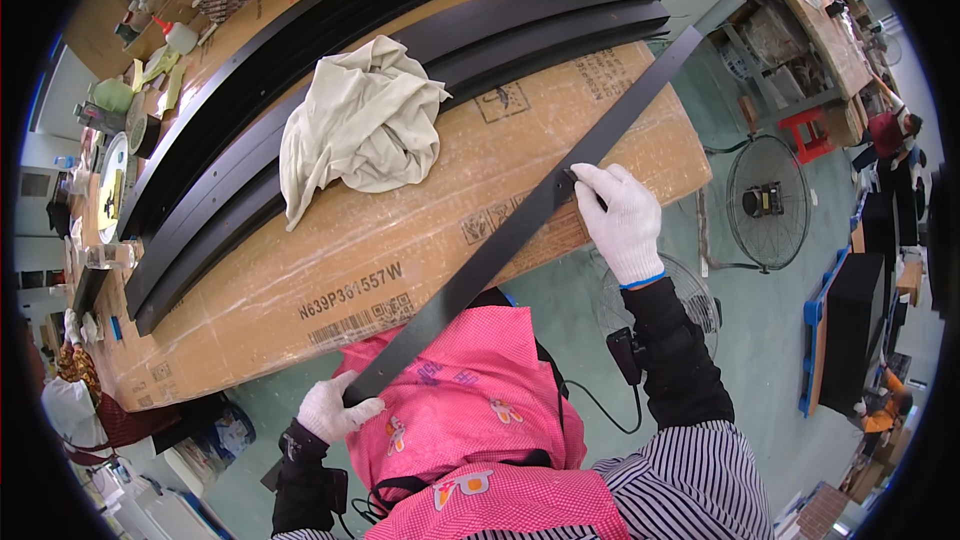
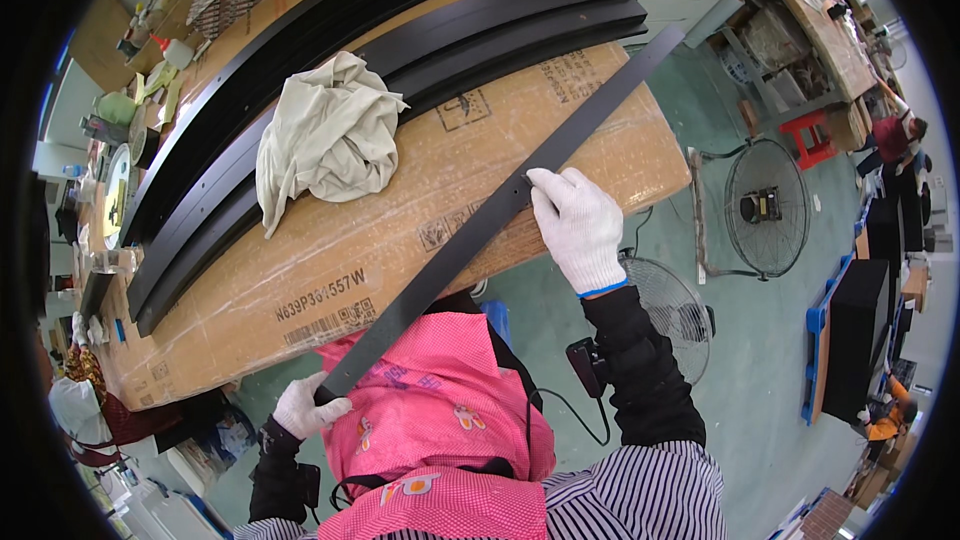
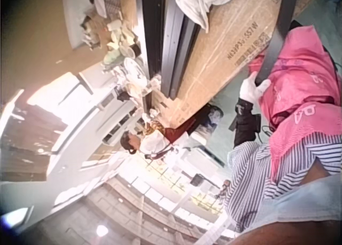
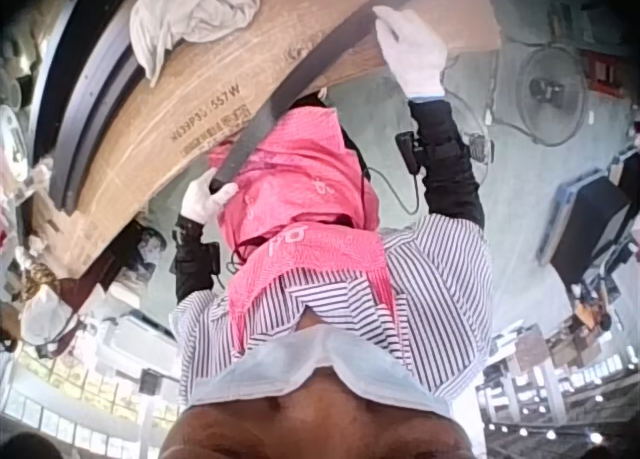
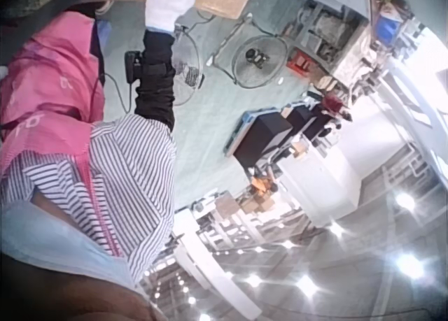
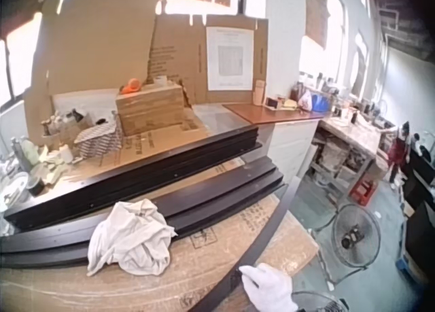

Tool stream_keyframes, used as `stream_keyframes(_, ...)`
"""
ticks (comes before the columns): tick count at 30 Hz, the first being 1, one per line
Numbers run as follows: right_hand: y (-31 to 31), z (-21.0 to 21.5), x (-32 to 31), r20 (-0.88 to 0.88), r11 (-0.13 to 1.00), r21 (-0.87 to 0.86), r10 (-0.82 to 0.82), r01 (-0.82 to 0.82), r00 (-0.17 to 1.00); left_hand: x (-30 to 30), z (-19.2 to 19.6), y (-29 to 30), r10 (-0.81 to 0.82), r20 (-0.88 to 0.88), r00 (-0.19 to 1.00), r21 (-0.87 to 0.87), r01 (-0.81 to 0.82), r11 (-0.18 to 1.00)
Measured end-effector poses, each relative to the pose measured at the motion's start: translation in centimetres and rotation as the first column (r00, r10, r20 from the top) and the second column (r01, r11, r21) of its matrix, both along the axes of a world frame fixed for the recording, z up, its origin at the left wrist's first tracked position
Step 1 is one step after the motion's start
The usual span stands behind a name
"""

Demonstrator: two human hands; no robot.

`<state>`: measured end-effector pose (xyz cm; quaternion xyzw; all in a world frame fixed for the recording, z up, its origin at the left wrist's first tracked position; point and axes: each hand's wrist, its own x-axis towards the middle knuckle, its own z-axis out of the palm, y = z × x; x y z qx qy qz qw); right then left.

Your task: Polishing or sanding a long black furniture component with a small abrasive pad and then wiping it with a cloth.

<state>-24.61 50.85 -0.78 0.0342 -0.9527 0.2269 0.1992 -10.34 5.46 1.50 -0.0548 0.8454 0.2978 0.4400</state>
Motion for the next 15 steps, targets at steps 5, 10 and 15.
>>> stream_keyframes(5,0.1,0.1,0.0,0.022,1.000,0.010,-0.001,0.001,1.000,0.1,0.1,0.1,0.020,-0.030,0.999,0.044,-0.018,0.999)
stream_keyframes(10,-0.3,0.2,0.7,0.089,0.982,-0.191,0.029,-0.011,0.996,-0.1,0.1,0.2,0.008,-0.033,0.999,0.042,-0.007,0.999)
stream_keyframes(15,1.4,1.0,-1.1,0.102,0.990,-0.114,-0.073,0.085,0.992,-0.3,0.3,0.2,0.000,0.036,0.999,-0.015,0.000,1.000)
